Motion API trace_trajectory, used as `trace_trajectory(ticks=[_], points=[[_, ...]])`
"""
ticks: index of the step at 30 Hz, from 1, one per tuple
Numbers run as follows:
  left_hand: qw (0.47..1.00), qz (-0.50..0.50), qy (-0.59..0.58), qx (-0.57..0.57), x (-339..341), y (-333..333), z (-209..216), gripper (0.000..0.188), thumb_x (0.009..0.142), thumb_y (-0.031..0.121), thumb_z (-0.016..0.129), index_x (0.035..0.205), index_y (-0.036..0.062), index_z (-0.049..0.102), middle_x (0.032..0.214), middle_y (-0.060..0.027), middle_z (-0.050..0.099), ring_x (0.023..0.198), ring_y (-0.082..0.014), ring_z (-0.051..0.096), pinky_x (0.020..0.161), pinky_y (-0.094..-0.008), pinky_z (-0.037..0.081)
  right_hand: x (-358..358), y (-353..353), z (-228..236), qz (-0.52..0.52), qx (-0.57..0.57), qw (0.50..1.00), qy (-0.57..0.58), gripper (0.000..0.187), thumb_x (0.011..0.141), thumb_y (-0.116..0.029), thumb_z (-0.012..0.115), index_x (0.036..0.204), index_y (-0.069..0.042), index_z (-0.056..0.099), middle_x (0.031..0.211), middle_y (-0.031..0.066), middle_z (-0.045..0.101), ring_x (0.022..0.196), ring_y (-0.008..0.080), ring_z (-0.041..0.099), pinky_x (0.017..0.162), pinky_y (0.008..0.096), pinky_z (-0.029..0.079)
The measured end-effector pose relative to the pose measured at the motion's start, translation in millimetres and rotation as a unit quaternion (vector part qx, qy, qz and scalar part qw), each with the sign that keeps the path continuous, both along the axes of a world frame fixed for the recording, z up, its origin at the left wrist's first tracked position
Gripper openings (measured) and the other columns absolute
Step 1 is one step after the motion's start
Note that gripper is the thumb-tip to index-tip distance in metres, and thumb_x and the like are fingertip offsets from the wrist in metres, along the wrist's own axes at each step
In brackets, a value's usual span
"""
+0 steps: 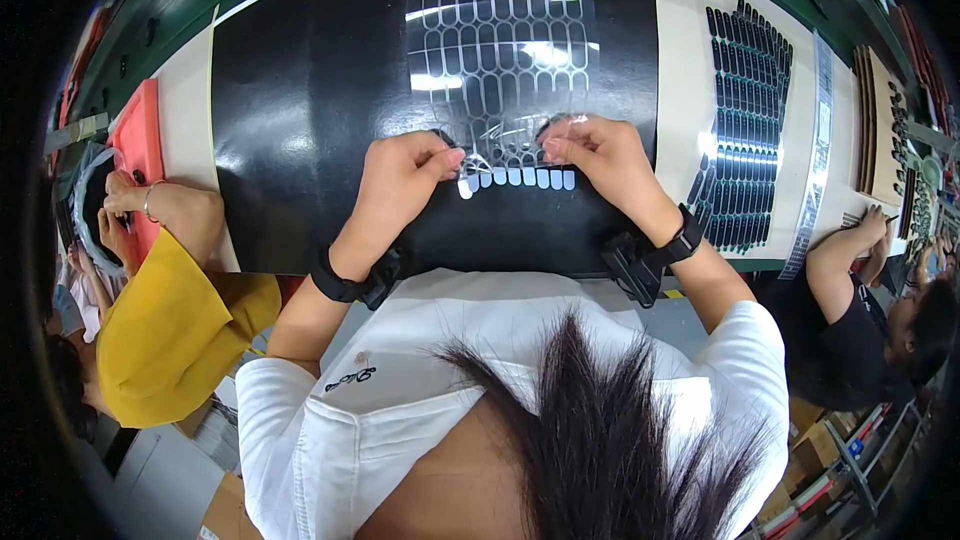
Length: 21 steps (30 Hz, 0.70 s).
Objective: The person peels a screen protector from a sheet, presses it onto a digital device, and then sets the device onto a conveyor belt, repeating the process.
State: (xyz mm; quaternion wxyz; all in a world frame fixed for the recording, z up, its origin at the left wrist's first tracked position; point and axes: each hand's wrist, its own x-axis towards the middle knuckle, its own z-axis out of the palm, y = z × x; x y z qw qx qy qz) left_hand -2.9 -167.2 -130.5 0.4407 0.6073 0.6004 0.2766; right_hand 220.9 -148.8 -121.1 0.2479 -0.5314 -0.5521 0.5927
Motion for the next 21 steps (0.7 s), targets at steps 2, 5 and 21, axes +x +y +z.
trace_trajectory(ticks=[2, 5, 21], points=[[1.000, -0.002, -0.001, -0.003, 1.1, 0.8, -2.5, 0.016, 0.069, 0.016, 0.060, 0.064, 0.0006, 0.058, 0.055, -0.0126, 0.054, 0.050, -0.0259, 0.054, 0.048, -0.0311, 0.041, 1.0, -2.5, -6.6, -0.040, -0.014, 0.999, 0.018, 0.010, 0.074, -0.001, 0.056, 0.083, 0.002, 0.059, 0.075, 0.0096, 0.059, 0.063, 0.0117, 0.055, 0.060, 0.0212, 0.044], [1.000, -0.006, -0.003, -0.008, 2.6, 2.6, -5.0, 0.018, 0.069, 0.015, 0.060, 0.061, -0.0004, 0.056, 0.053, -0.0127, 0.054, 0.049, -0.0270, 0.054, 0.047, -0.0321, 0.042, 6.6, -5.1, -15.7, -0.011, 0.074, 0.997, -0.031, 0.014, 0.074, -0.001, 0.056, 0.087, 0.002, 0.055, 0.071, 0.0072, 0.058, 0.058, 0.0095, 0.053, 0.054, 0.0178, 0.041], [0.997, -0.011, -0.048, -0.055, -5.3, 2.5, -0.4, 0.018, 0.071, 0.014, 0.060, 0.067, -0.0023, 0.053, 0.061, -0.0136, 0.053, 0.055, -0.0223, 0.056, 0.048, -0.0293, 0.042, -8.5, -17.9, -10.9, -0.038, 0.153, 0.987, -0.038, 0.054, 0.063, 0.002, 0.065, 0.108, -0.004, 0.037, 0.067, 0.0009, 0.050, 0.059, 0.0058, 0.048, 0.055, 0.0163, 0.038]])
